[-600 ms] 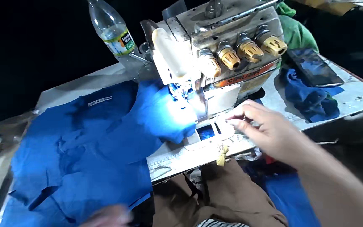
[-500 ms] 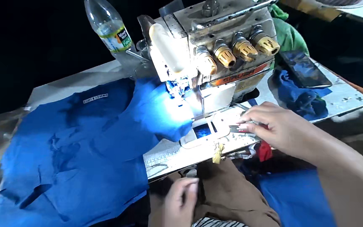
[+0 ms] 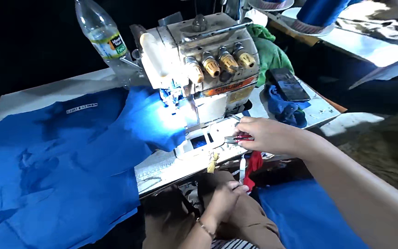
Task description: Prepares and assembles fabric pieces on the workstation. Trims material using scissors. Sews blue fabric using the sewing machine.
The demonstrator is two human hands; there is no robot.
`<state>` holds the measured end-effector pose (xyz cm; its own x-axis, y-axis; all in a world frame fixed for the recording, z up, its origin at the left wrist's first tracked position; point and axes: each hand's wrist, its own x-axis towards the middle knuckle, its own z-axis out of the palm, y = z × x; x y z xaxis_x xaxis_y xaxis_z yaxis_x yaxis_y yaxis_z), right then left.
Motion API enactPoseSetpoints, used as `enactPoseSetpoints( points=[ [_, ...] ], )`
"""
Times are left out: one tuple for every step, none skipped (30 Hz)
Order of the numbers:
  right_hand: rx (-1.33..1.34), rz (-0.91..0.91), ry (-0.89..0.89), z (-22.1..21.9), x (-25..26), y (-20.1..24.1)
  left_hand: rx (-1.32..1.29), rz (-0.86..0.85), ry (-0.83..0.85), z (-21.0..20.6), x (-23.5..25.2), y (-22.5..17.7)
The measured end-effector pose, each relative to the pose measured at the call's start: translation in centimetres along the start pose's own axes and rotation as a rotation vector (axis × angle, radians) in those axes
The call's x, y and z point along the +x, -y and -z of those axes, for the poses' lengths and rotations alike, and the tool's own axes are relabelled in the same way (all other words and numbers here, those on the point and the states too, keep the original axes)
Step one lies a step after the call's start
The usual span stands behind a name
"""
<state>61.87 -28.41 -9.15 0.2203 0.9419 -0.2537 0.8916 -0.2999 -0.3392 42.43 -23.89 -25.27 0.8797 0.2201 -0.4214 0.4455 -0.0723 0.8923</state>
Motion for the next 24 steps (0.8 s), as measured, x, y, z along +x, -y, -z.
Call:
enactPoseSetpoints(
  points=[
    [0.018, -0.026, 0.015, 0.3, 0.0, 0.0, -0.004, 0.000, -0.004, 0.6, -1.0, 0.1],
    [0.028, -0.046, 0.017, 0.6, -0.2, 0.0, -0.028, 0.006, -0.011, 1.1, -1.9, 0.1],
    [0.021, -0.061, 0.011, 1.0, -0.4, 0.2, -0.067, 0.017, -0.022, 1.6, -2.7, 0.3],
    [0.015, -0.071, -0.025, 1.3, -0.7, 0.5, -0.110, 0.035, -0.038, 2.0, -3.3, 0.4],
    [0.020, -0.084, -0.066, 1.6, -1.2, 0.7, -0.148, 0.050, -0.056, 2.3, -3.9, 0.5],
    [0.033, -0.087, -0.119, 2.0, -2.0, 1.0, -0.182, 0.046, -0.074, 2.7, -4.5, 0.6],
    [0.050, -0.071, -0.184, 2.1, -2.9, 1.2, -0.216, 0.012, -0.081, 3.0, -5.2, 0.7],
    [0.081, -0.037, -0.246, 2.2, -3.9, 1.4, -0.236, -0.037, -0.076, 3.4, -5.8, 1.0],
    [0.119, 0.009, -0.304, 1.9, -5.0, 1.5, -0.243, -0.102, -0.070, 4.0, -6.4, 1.3],
    [0.168, 0.058, -0.341, 1.5, -6.0, 1.6, -0.246, -0.159, -0.075, 4.4, -7.0, 1.4],
    [0.226, 0.111, -0.351, 0.8, -6.9, 1.6, -0.243, -0.196, -0.091, 4.9, -7.5, 1.3],
    [0.299, 0.155, -0.328, 0.0, -7.7, 1.7, -0.238, -0.221, -0.112, 5.5, -8.0, 1.1],
    [0.374, 0.186, -0.282, -0.8, -8.4, 1.8, -0.224, -0.233, -0.133, 6.1, -8.5, 0.7],
    [0.447, 0.208, -0.226, -1.8, -9.1, 2.0, -0.200, -0.231, -0.141, 6.8, -9.2, 0.2],
    [0.503, 0.226, -0.180, -3.0, -9.7, 2.2, -0.172, -0.216, -0.127, 7.6, -10.1, -0.3],
    [0.539, 0.240, -0.147, -4.3, -10.2, 2.3, -0.154, -0.197, -0.087, 8.4, -11.1, -0.9],
    [0.571, 0.250, -0.121, -5.6, -10.7, 2.3, -0.161, -0.184, -0.021, 9.1, -12.3, -1.3],
    [0.610, 0.264, -0.080, -7.0, -11.3, 2.3, -0.200, -0.157, 0.058, 9.6, -13.5, -1.7],
    [0.665, 0.275, -0.023, -8.6, -11.8, 2.3, -0.257, -0.105, 0.130, 9.9, -14.6, -2.0],
    [0.738, 0.286, 0.049, -10.0, -12.3, 2.5, -0.303, -0.037, 0.178, 10.1, -15.6, -2.2],
    [0.817, 0.292, 0.132, -11.4, -12.7, 2.9, -0.321, 0.027, 0.197, 10.2, -16.3, -2.2],
    [0.901, 0.290, 0.223, -12.6, -13.0, 3.5, -0.325, 0.076, 0.202, 10.2, -16.8, -2.1],
    [0.976, 0.279, 0.295, -13.7, -13.1, 4.3, -0.331, 0.096, 0.209, 10.2, -17.1, -2.0],
    [1.045, 0.260, 0.342, -14.6, -13.1, 5.2, -0.329, 0.086, 0.217, 10.2, -17.2, -1.9]
  ],
)
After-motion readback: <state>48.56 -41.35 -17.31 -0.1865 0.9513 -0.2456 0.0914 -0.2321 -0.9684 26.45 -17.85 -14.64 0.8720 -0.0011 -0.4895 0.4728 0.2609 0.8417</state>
